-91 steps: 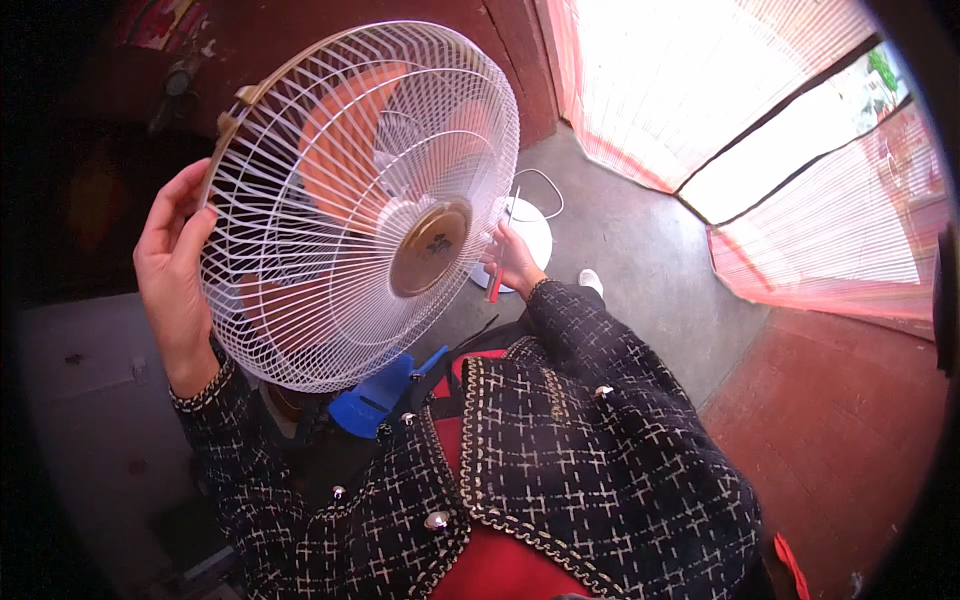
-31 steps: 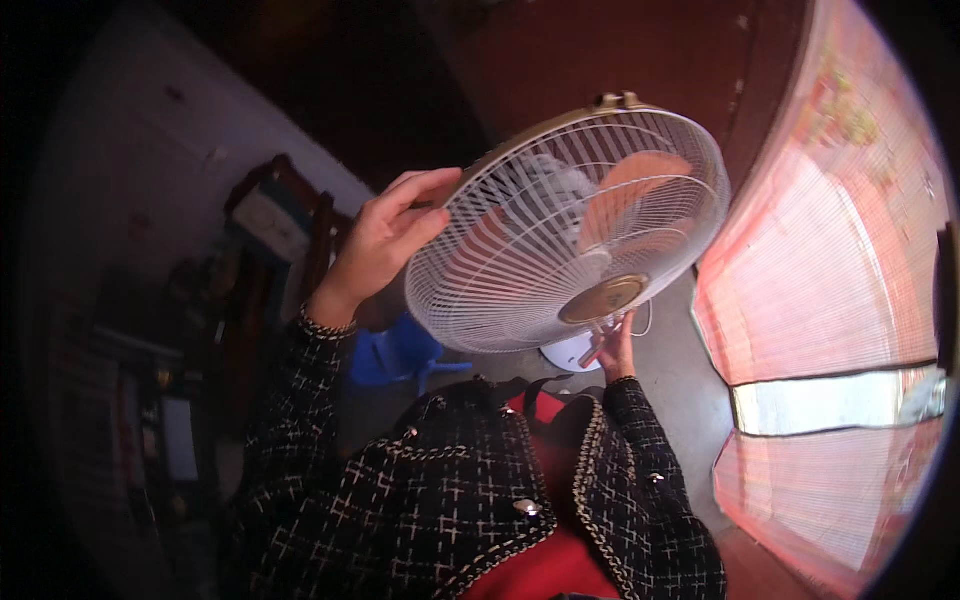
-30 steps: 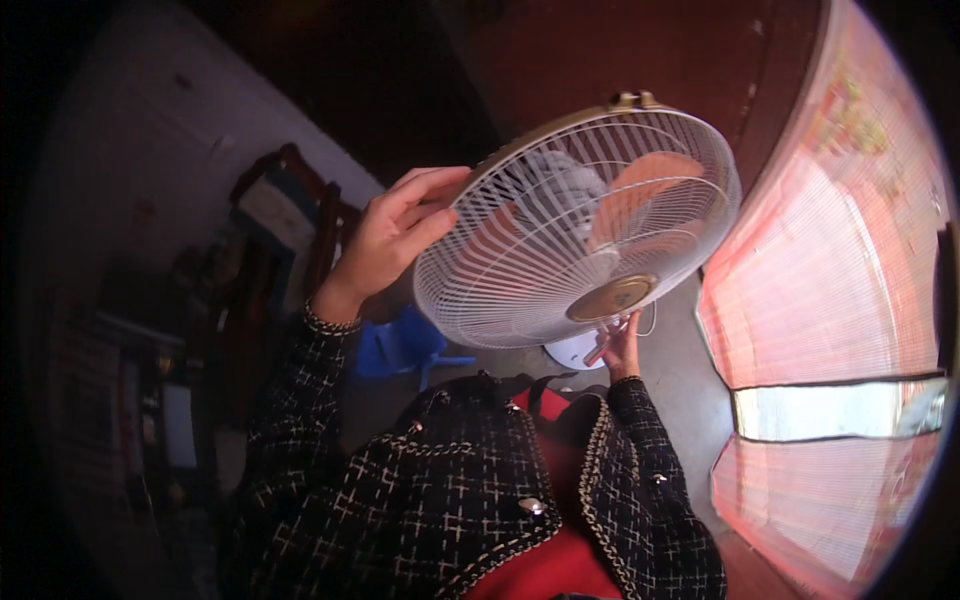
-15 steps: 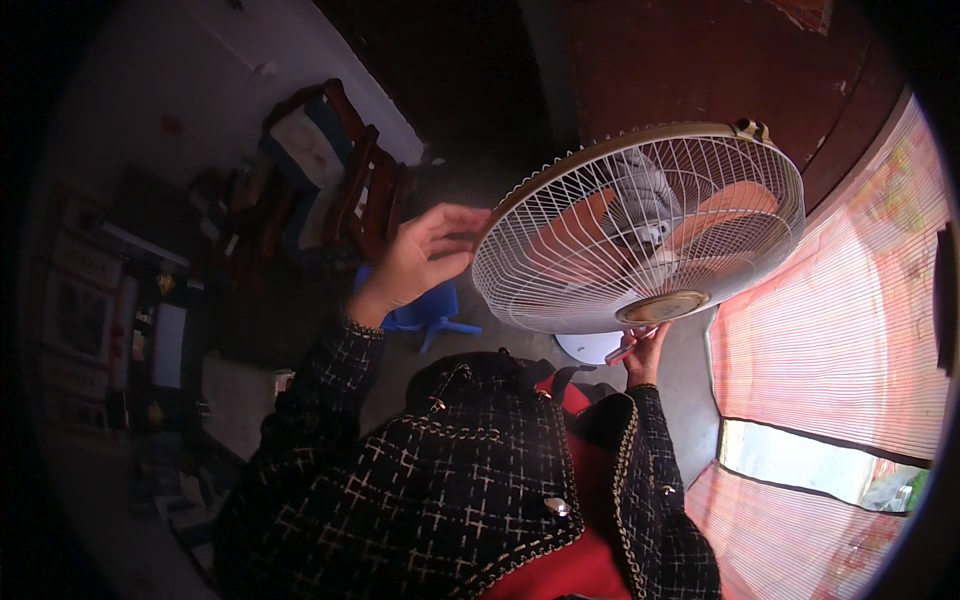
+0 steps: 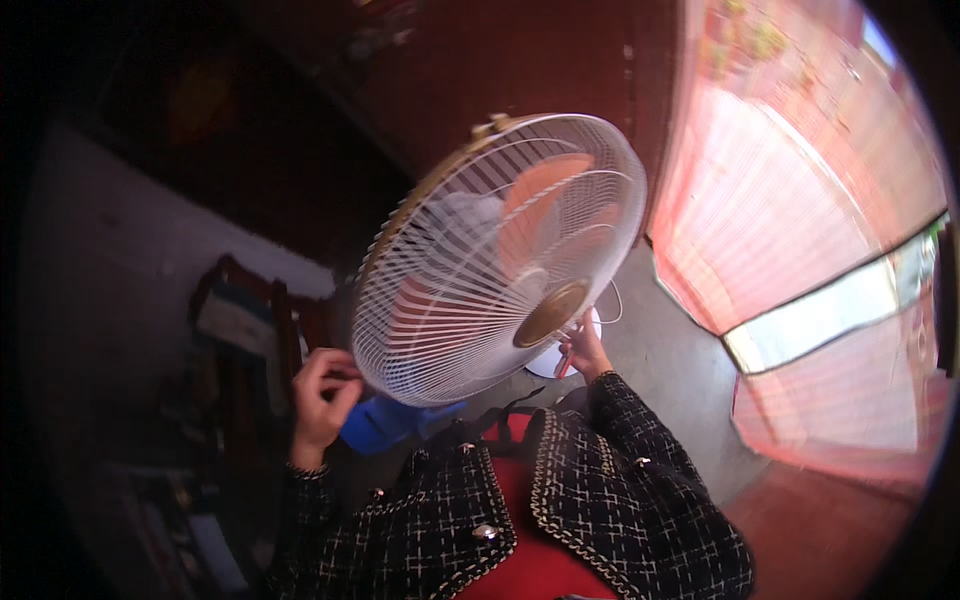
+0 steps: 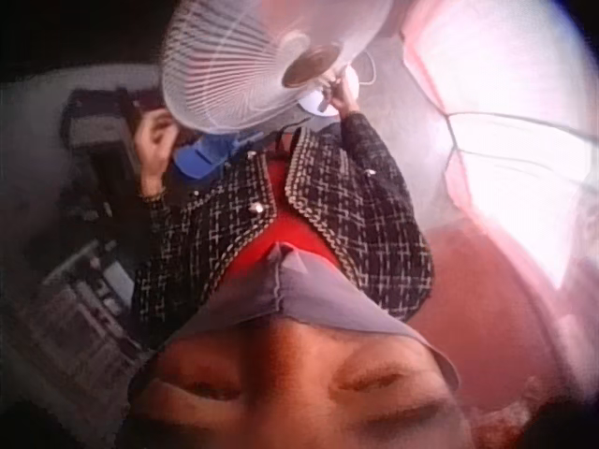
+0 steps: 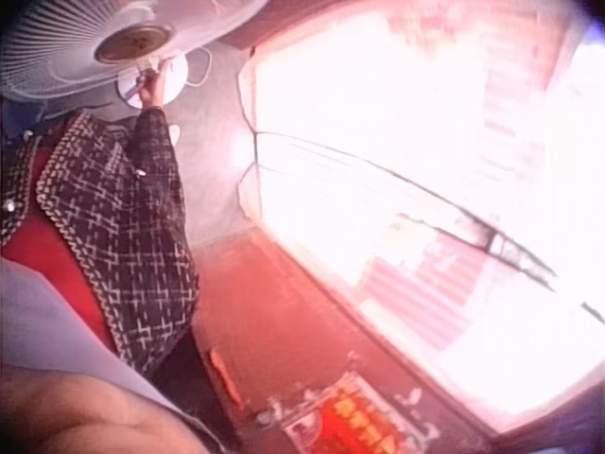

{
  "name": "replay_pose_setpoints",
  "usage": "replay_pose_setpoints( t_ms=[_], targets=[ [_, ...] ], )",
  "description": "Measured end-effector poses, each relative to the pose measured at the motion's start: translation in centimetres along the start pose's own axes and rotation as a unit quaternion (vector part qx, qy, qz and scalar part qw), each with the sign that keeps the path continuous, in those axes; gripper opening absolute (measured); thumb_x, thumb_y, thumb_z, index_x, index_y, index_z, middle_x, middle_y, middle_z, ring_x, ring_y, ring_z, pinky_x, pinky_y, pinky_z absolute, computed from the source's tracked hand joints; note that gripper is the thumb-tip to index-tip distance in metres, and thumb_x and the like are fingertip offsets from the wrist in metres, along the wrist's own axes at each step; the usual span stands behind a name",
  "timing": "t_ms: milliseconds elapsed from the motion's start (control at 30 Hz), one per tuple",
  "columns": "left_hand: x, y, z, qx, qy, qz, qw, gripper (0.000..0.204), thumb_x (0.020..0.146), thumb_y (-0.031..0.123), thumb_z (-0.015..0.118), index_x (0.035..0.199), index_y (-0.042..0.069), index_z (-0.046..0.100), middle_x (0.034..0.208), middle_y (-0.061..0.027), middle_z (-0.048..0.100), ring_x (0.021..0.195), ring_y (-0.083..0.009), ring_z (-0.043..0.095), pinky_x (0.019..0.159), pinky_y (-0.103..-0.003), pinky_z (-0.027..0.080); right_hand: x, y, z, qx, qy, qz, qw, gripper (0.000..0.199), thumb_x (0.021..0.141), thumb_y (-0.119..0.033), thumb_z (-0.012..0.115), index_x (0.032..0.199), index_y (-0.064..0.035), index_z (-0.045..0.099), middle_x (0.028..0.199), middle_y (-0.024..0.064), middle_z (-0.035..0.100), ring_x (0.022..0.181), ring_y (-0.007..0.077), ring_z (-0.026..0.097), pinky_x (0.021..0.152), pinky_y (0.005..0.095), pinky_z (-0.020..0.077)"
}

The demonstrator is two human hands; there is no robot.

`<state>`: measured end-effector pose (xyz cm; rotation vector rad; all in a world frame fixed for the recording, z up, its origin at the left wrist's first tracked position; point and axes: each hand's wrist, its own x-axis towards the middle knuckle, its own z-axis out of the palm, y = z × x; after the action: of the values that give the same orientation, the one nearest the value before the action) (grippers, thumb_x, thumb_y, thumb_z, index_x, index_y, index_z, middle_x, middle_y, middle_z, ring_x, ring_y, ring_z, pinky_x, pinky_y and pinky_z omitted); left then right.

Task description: The person assembles a white pedestal fan by attaching the front wire cage to the fan head. They use a thin metal rod to align and secure the cage onto the fan blades and motor housing, rotating the unit to ensure proper fit.

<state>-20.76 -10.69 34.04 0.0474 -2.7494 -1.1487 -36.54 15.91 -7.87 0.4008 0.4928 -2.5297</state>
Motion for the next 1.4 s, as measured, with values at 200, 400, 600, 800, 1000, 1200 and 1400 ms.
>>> replay_pose_setpoints(
  t_ms=[200,400,600,800,1000,1200,1400],
  targets=[
    [8.5,7.4,-4.1,0.041,-0.012,0.154,0.987,0.032,0.095,0.025,0.052,0.117,0.002,0.057,0.11,-0.0073,0.058,0.103,-0.0143,0.055,0.083,-0.027,0.046,-0.9,0.5,1.6,-0.004,-0.027,0.013,1.0,0.061,0.087,-0.064,0.054,0.128,-0.0201,0.041,0.113,0.0093,0.055,0.084,0.014,0.052,0.053,0.0218,0.0412],
    [22.7,21.0,2.3,0.151,-0.2,0.18,0.951,0.045,0.102,0.036,0.039,0.121,0.002,0.061,0.121,-0.0081,0.061,0.111,-0.0176,0.055,0.093,-0.032,0.044,-1.2,0.7,1.6,0.008,0.03,0.005,1.0,0.051,0.089,-0.063,0.051,0.118,-0.0216,0.047,0.102,0.006,0.062,0.079,0.0121,0.055,0.052,0.0205,0.0394],
    [31.7,25.5,12.0,0.363,-0.329,-0.033,0.871,0.065,0.096,0.056,0.039,0.113,-0.001,0.065,0.109,-0.0142,0.066,0.101,-0.0238,0.06,0.09,-0.038,0.046,-2.4,2.3,4.3,0.005,-0.006,0.03,1.0,0.05,0.09,-0.06,0.054,0.116,-0.0185,0.047,0.093,0.0036,0.059,0.075,0.01,0.052,0.05,0.0196,0.0392],
    [34.6,25.4,18.3,0.468,-0.426,-0.054,0.772,0.067,0.095,0.053,0.038,0.106,-0.007,0.066,0.099,-0.0188,0.067,0.091,-0.0275,0.063,0.085,-0.04,0.048,-2.8,2.0,4.8,0.002,0.014,0.045,0.999,0.047,0.09,-0.056,0.057,0.114,-0.0177,0.048,0.091,0.0,0.057,0.072,0.0076,0.051,0.048,0.0178,0.0386],
    [36.1,23.4,18.5,0.466,-0.443,-0.132,0.755,0.051,0.094,0.04,0.046,0.106,-0.007,0.065,0.097,-0.0178,0.065,0.085,-0.0263,0.061,0.079,-0.039,0.049,-4.2,3.2,6.7,-0.009,-0.04,0.059,0.997,0.039,0.092,-0.055,0.054,0.109,-0.0203,0.05,0.08,-0.0085,0.052,0.066,0.0014,0.044,0.049,0.0167,0.0347],
    [34.5,23.2,18.8,0.511,-0.425,-0.187,0.723,0.036,0.091,0.029,0.052,0.108,0.001,0.067,0.1,-0.0156,0.065,0.089,-0.0233,0.061,0.076,-0.036,0.05,-6.1,2.9,9.3,-0.018,-0.052,0.072,0.996,0.036,0.091,-0.057,0.054,0.099,-0.0239,0.044,0.065,-0.0148,0.03,0.053,-0.0017,0.028,0.047,0.0175,0.0284],
    [37.5,22.3,22.1,0.482,-0.452,-0.169,0.731,0.02,0.083,0.023,0.057,0.08,0.004,0.064,0.07,-0.0034,0.059,0.06,-0.0125,0.053,0.053,-0.027,0.043,-6.3,1.4,9.9,-0.012,-0.034,0.044,0.998,0.036,0.091,-0.055,0.056,0.101,-0.0236,0.042,0.065,-0.0148,0.028,0.053,-0.0015,0.026,0.047,0.0172,0.0262]
  ],
)
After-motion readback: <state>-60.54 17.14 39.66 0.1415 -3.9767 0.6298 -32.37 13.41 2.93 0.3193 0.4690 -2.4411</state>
